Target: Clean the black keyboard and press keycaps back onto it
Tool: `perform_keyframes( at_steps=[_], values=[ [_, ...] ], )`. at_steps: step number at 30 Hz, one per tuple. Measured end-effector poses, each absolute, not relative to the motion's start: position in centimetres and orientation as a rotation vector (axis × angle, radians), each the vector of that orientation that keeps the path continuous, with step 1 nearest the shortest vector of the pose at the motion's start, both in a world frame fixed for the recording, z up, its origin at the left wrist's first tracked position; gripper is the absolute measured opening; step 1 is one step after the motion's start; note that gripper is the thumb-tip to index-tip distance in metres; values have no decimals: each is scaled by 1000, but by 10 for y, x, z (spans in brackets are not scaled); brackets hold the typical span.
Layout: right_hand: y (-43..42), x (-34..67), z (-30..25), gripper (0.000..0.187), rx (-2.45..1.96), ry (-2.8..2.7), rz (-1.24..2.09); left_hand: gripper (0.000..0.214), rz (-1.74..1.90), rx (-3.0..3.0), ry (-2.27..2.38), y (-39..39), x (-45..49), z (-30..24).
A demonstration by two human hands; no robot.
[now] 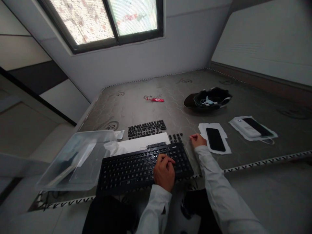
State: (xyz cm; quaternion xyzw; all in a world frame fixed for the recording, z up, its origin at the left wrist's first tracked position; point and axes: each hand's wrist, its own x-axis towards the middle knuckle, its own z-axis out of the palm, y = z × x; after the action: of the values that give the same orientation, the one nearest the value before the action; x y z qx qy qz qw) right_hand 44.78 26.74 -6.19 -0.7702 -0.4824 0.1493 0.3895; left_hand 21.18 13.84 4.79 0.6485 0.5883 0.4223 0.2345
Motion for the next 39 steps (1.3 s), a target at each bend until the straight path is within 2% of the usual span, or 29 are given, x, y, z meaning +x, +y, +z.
perform_keyframes(
  at_steps=[5,12,19,24,29,39],
  values=[
    [239,437,-34,38,-1692,-1171,540,25,1171,1812,1644,137,212,48],
    [198,403,6,36,-1491,-1136,718,25,1167,1867,1641,136,211,47],
    [184,378,9,38,-1352,-1148,1059,25,1198,1887,1644,135,210,45],
    [178,359,20,21,-1507,-1436,860,24,1170,1904,1670,135,211,44],
    [178,355,28,17,-1611,-1578,697,23,1110,1938,1708,134,212,45],
    [179,356,27,10,-1544,-1638,652,24,1087,1966,1731,133,214,47]
  ],
)
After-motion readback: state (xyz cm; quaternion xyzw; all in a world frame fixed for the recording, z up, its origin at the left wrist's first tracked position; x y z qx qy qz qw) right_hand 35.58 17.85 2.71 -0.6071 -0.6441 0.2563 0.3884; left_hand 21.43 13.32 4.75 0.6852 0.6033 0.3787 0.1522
